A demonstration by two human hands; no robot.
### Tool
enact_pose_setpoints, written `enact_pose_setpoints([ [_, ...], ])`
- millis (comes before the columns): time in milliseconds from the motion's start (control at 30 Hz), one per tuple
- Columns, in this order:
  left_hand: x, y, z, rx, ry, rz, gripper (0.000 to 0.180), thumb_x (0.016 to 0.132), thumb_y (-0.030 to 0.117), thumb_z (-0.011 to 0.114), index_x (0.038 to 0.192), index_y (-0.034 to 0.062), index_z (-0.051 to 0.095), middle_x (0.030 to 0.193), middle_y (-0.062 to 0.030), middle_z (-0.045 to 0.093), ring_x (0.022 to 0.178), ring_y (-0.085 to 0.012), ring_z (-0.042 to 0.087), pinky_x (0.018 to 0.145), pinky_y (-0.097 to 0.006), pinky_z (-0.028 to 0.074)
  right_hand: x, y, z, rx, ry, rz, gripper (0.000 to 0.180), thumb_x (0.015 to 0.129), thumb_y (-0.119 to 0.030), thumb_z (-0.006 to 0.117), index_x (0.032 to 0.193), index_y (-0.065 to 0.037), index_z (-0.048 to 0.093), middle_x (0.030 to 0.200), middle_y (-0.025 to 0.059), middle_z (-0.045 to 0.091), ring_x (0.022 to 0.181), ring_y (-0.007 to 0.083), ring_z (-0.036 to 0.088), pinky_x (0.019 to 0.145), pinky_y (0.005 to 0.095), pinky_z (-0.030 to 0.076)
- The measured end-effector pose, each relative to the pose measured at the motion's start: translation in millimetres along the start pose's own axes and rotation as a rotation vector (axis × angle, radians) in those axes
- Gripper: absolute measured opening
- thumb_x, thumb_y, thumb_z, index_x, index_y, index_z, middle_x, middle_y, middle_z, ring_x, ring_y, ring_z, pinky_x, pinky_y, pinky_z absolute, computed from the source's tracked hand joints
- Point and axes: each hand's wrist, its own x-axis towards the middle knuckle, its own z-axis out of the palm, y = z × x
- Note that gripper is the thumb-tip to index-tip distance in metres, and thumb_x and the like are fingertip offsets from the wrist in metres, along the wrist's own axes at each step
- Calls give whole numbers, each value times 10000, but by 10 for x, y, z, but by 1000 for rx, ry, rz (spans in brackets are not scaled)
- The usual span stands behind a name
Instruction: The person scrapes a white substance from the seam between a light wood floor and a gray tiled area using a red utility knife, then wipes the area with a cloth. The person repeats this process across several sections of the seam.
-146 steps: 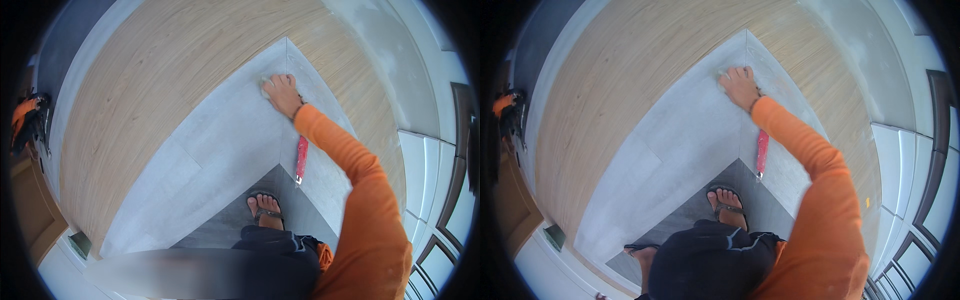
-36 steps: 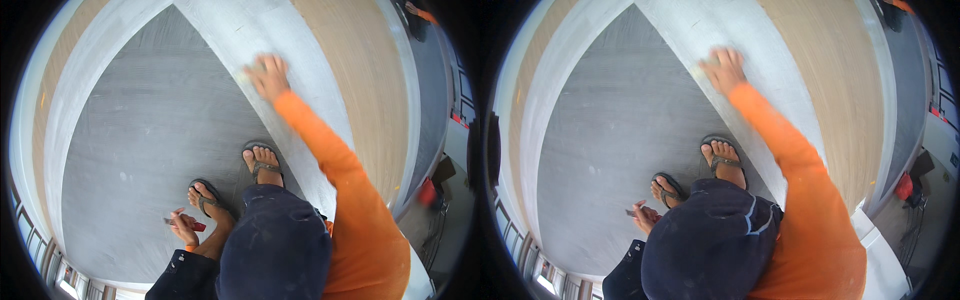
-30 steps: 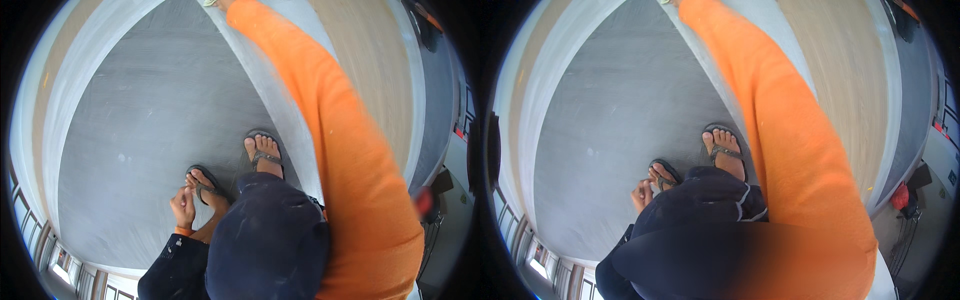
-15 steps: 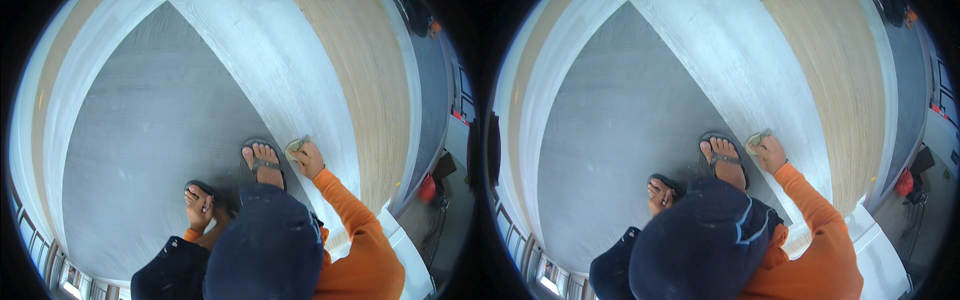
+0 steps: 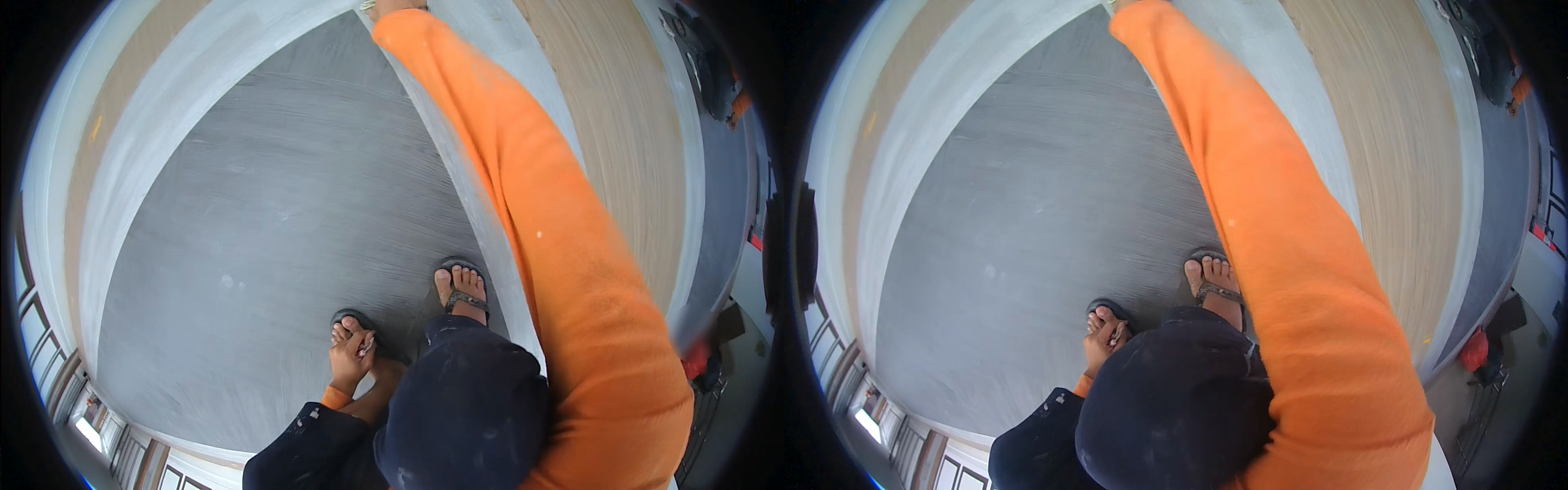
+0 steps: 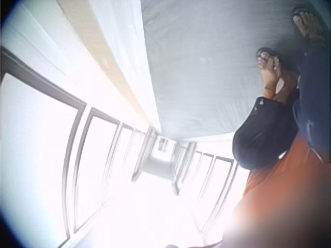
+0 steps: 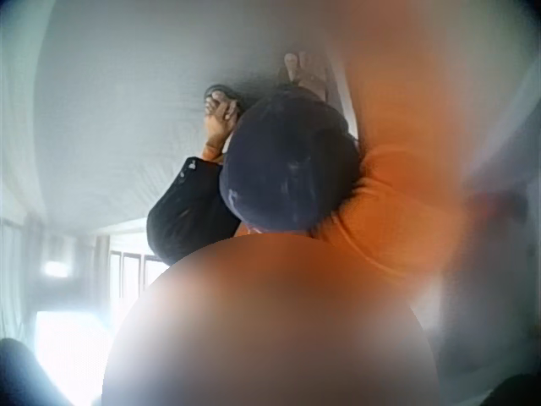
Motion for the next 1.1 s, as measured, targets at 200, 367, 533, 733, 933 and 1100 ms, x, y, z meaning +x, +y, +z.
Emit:
enact_pose_setpoints([
  [200, 45, 6, 28, -141, 2, -157, 134, 863, 256, 765, 990, 211, 757, 856, -117, 745, 792, -394, 708, 705, -497, 578, -1138, 352, -62, 34, -46, -273, 237, 944, -159, 659, 1156, -210, 750, 1140, 81, 651, 1122, 336, 618, 947, 493, 530],
  [367, 197, 22, -45, -246, -41, -157, 109, 934, 189, 717, 937, 97, 775, 794, -109, 734, 691, -340, 713, 672, -407, 562, -4162, 1018, -925, 291, -222, -280, 367, 832, 14, 623, 1145, -156, 714, 1121, 147, 617, 1054, 386, 617, 851, 477, 553],
  [533, 440, 55, -102, -308, -128, -212, 164, 967, 205, 698, 952, 60, 774, 724, -138, 698, 635, -272, 701, 631, -371, 530, -5728, 1126, -1548, 133, -380, -22, 298, 810, -4, 662, 1052, -149, 757, 928, 82, 582, 881, 307, 608, 696, 409, 522],
  [733, 442, 92, -141, -372, -63, -274, 200, 984, 205, 681, 996, 27, 771, 703, -120, 711, 621, -237, 687, 610, -362, 522, -4641, 912, -1110, 174, -182, -69, 311, 795, -17, 676, 1044, -176, 772, 899, 71, 544, 878, 284, 601, 674, 408, 517],
  [933, 176, 55, -358, -369, -204, -369, 173, 967, 194, 693, 1067, 81, 778, 805, -132, 755, 693, -265, 741, 664, -356, 563, -1941, 509, -276, 158, -103, -175, 248, 876, -77, 697, 1049, -222, 800, 957, 92, 578, 974, 315, 610, 814, 442, 536],
  [1100, 42, 74, -336, -444, -179, -407, 199, 936, 205, 718, 1108, 120, 774, 886, -153, 765, 775, -314, 748, 736, -386, 572, 354, -201, 62, 228, -28, 167, 207, 793, -155, 763, 976, -63, 738, 1108, 244, 698, 1099, 419, 672, 939, 475, 560],
])
